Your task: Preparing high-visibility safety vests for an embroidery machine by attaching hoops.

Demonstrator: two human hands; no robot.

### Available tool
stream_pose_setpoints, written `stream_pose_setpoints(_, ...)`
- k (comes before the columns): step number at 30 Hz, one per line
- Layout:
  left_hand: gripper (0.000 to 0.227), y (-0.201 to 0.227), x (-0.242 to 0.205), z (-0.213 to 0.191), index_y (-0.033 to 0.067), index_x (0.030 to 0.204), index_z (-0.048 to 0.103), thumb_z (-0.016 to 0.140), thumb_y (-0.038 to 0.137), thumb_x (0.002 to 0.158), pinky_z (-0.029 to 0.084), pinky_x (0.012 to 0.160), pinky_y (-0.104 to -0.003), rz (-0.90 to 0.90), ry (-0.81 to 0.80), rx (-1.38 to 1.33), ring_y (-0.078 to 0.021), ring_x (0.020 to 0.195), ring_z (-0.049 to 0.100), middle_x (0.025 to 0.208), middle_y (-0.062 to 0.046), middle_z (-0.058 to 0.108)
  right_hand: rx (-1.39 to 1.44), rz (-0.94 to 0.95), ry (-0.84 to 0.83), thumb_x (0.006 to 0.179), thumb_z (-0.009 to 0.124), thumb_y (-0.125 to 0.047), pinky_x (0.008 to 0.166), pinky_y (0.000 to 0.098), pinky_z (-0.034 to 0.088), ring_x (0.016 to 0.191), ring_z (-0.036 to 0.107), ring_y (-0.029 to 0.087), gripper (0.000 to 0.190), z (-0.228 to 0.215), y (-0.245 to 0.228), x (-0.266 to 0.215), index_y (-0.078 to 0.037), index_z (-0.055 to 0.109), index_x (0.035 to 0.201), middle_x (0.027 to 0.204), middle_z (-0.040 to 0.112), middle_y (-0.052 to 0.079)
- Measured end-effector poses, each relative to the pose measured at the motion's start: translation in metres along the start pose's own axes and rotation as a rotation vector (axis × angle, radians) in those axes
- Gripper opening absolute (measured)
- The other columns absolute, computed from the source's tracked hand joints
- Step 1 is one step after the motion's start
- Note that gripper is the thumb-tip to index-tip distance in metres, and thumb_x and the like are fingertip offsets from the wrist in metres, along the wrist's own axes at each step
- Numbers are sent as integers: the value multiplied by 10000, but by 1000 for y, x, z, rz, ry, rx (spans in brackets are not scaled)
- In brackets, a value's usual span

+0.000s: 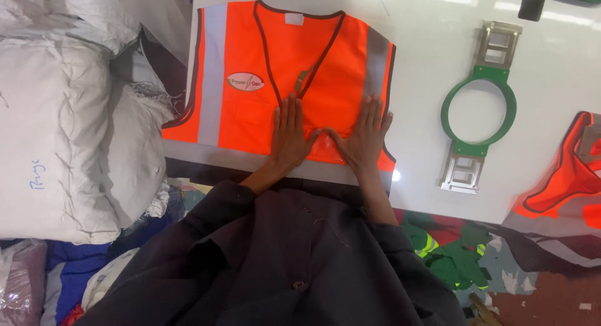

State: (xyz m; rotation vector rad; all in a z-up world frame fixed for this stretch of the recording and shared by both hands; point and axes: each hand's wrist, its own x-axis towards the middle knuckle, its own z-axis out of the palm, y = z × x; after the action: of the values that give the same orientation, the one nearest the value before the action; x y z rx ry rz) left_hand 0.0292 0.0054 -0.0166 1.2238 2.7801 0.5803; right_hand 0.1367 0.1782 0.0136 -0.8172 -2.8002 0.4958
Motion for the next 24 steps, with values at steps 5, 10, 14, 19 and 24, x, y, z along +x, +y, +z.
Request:
stream_pose_setpoints(5,965,-2,3,-1,-112,1595,208,488,620,1032,169,1270,-559,7,1,2,-419,1576,203,1692,-277,175,25,9,6,823,668,-805,1239,654,118,1573,228,379,1206,-4,-5,3,34,271,1593,1665,271,258)
stream_pose_setpoints(10,940,-4,6,-7,-115,1585,223,484,605,1040,161,1272,-563,5,13,-15,-422,1575,198,1687,-281,177,29,-19,41,830,669,-794,1235,653,130,1565,241,381,1192,-3,-7,6,41,282,1586,1656,283,267)
stream_pose_setpoints(14,929,-2,8,-8,-118,1578,234,503,590,1039,150,1268,-572,4,-31,-80,-429,1573,190,1683,-286,191,53,-14,40,861,669,-759,1243,650,131,1571,257,368,1147,-4,-2,5,32,281,1596,1661,304,254)
stream_pose_setpoints(19,931,-1,11,-18,-141,1570,225,537,555,1034,136,1251,-596,1,-31,-172,-439,1556,210,1664,-300,221,90,-32,79,901,674,-720,1257,634,125,1580,264,360,1099,6,7,-2,28,281,1603,1666,306,259)
stream_pose_setpoints(24,621,-15,40,-17,-31,1535,391,604,353,1096,426,1093,-515,25,242,-303,-420,1327,504,1522,-258,435,62,-31,71,927,673,-680,1264,626,122,1577,265,358,1057,4,5,-3,39,278,1595,1665,303,254)
